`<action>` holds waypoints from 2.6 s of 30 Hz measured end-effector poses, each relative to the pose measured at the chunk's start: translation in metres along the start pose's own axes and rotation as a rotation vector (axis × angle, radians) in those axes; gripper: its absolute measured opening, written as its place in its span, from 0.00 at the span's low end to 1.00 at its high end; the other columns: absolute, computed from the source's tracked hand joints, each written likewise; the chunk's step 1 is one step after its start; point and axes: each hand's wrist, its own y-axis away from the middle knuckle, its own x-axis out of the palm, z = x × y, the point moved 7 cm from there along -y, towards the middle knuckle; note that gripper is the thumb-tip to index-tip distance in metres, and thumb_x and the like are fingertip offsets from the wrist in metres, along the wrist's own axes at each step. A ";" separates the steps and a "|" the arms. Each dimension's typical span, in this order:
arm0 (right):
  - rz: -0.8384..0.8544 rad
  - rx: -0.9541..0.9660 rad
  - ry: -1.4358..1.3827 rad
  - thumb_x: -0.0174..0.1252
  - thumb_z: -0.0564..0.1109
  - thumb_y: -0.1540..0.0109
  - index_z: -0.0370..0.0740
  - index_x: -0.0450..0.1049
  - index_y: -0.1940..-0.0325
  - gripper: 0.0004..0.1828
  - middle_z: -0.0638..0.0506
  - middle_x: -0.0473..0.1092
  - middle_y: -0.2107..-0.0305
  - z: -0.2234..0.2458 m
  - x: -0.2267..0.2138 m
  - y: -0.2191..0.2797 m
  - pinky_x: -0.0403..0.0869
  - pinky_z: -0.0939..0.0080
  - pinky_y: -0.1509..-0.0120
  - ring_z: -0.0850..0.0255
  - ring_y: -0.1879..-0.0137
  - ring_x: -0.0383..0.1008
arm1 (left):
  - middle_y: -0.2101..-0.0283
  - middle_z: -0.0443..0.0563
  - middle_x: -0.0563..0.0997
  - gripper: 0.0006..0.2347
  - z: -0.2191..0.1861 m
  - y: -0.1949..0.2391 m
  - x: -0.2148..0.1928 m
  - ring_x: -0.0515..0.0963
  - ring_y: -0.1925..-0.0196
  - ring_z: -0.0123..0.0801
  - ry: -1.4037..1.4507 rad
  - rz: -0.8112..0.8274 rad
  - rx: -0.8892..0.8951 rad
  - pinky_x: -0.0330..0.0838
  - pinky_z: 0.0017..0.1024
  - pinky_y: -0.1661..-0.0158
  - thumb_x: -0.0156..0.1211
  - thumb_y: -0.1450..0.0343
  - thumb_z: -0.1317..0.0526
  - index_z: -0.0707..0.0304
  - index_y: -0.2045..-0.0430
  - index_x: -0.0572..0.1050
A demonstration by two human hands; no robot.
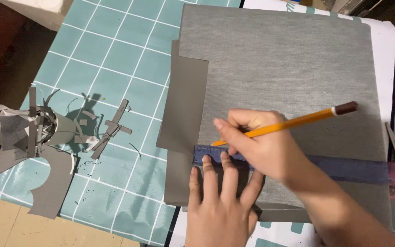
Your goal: Marking layout lines on a piece of grey material using a ruler and pencil on a cutting table.
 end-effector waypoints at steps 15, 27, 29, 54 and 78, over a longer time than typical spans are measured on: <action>-0.085 0.151 0.169 0.61 0.48 0.35 0.43 0.65 0.90 0.28 0.57 0.59 0.91 -0.036 -0.062 0.029 0.57 0.65 0.71 0.68 0.79 0.57 | 0.40 0.59 0.74 0.37 -0.001 -0.002 0.000 0.74 0.41 0.60 -0.080 0.024 0.028 0.69 0.52 0.43 0.57 0.41 0.46 0.30 0.31 0.61; -0.104 0.089 0.106 0.60 0.45 0.35 0.43 0.63 0.89 0.28 0.58 0.65 0.91 -0.036 -0.068 0.034 0.61 0.66 0.72 0.70 0.80 0.60 | 0.39 0.57 0.74 0.36 -0.002 -0.001 0.000 0.74 0.41 0.60 -0.097 0.025 0.023 0.69 0.52 0.43 0.56 0.41 0.46 0.29 0.31 0.62; -0.115 0.109 0.127 0.60 0.46 0.35 0.42 0.63 0.89 0.28 0.57 0.65 0.91 -0.038 -0.068 0.034 0.60 0.66 0.72 0.70 0.79 0.62 | 0.39 0.57 0.74 0.36 -0.002 -0.001 0.000 0.74 0.41 0.60 -0.102 0.033 0.027 0.69 0.52 0.43 0.56 0.41 0.46 0.29 0.31 0.61; -0.096 0.260 0.223 0.61 0.51 0.35 0.42 0.62 0.89 0.29 0.55 0.73 0.91 -0.046 -0.069 0.034 0.63 0.63 0.72 0.68 0.80 0.68 | 0.40 0.57 0.75 0.34 -0.003 -0.004 -0.002 0.77 0.43 0.58 -0.129 0.014 0.029 0.71 0.49 0.44 0.53 0.40 0.50 0.25 0.33 0.63; 0.013 -0.011 0.594 0.89 0.65 0.70 0.60 0.91 0.69 0.28 0.65 0.84 0.52 -0.071 -0.076 0.119 0.72 0.53 0.33 0.66 0.40 0.81 | 0.53 0.45 0.82 0.18 0.012 0.020 -0.021 0.83 0.51 0.45 0.045 -0.298 -0.060 0.77 0.47 0.49 0.40 0.25 0.52 0.14 0.47 0.74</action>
